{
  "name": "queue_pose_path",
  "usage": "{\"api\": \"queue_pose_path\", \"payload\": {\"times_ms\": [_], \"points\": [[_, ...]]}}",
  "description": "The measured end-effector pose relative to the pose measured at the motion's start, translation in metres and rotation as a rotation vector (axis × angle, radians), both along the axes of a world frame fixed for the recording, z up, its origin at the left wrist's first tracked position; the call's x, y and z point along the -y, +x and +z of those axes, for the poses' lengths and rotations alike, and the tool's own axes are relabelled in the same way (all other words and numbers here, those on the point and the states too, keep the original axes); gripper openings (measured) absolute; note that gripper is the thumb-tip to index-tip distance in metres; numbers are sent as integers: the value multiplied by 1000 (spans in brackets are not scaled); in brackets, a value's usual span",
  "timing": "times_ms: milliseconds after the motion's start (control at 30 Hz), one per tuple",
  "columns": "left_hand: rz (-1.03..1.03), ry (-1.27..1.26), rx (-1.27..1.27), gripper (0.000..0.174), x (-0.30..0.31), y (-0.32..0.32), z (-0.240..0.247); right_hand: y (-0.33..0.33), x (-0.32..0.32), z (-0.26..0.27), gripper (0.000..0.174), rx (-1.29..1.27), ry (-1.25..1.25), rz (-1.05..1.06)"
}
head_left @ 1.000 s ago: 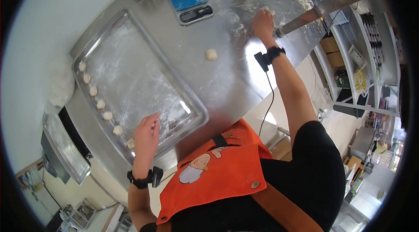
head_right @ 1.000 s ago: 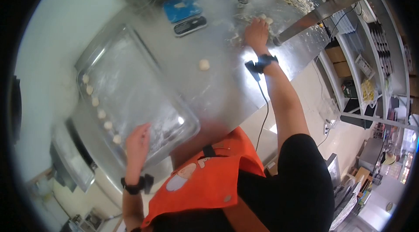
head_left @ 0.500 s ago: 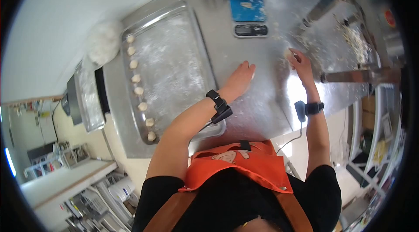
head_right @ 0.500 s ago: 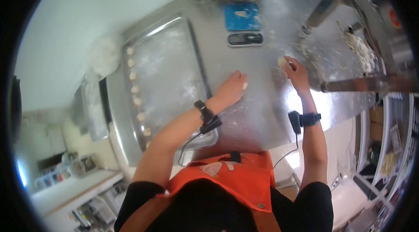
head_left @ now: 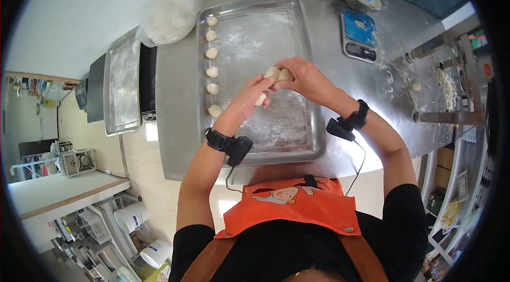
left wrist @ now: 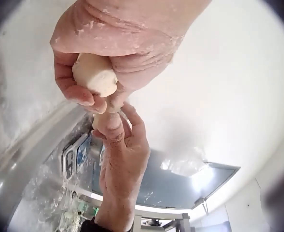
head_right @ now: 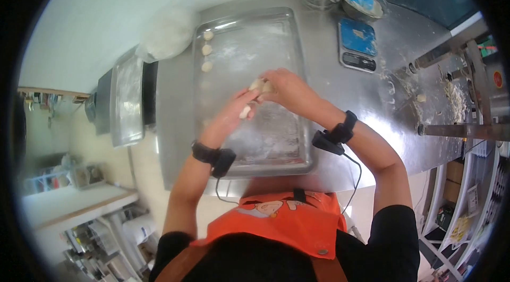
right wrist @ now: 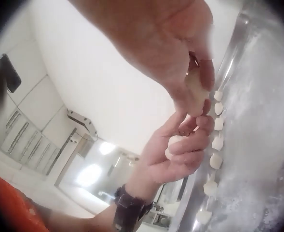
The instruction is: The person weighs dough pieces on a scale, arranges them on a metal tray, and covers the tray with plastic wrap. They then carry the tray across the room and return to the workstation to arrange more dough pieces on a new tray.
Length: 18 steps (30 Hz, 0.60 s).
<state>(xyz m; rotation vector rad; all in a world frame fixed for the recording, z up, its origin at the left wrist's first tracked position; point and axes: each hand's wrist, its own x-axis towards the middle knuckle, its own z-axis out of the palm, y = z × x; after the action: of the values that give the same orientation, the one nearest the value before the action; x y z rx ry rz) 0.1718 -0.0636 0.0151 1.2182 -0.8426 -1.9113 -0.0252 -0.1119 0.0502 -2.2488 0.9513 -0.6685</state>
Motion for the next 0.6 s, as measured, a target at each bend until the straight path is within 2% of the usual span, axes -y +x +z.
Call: {"api": "queue_pose_path", "payload": {"times_ms": [67, 167, 267, 367, 467, 567, 600], "points": [[107, -41, -3, 30, -5, 40, 8, 39, 11, 9, 38, -49, 59, 23], [317, -64, 16, 28, 2, 109, -1, 96, 42, 17, 38, -313, 107, -252], [325, -178, 51, 29, 9, 165, 3, 128, 92, 0, 38, 62, 644, -372], [262, -195, 186, 27, 17, 190, 24, 150, 152, -58, 40, 377, 853, -321], [265, -150, 247, 26, 29, 209, 26, 170, 195, -108, 32, 358, 588, -199], [304, -83, 219, 27, 48, 220, 12, 197, 216, -115, 30, -66, -213, -296], [311, -73, 207, 27, 54, 220, 10, 208, 215, -112, 31, -139, -203, -321]]}}
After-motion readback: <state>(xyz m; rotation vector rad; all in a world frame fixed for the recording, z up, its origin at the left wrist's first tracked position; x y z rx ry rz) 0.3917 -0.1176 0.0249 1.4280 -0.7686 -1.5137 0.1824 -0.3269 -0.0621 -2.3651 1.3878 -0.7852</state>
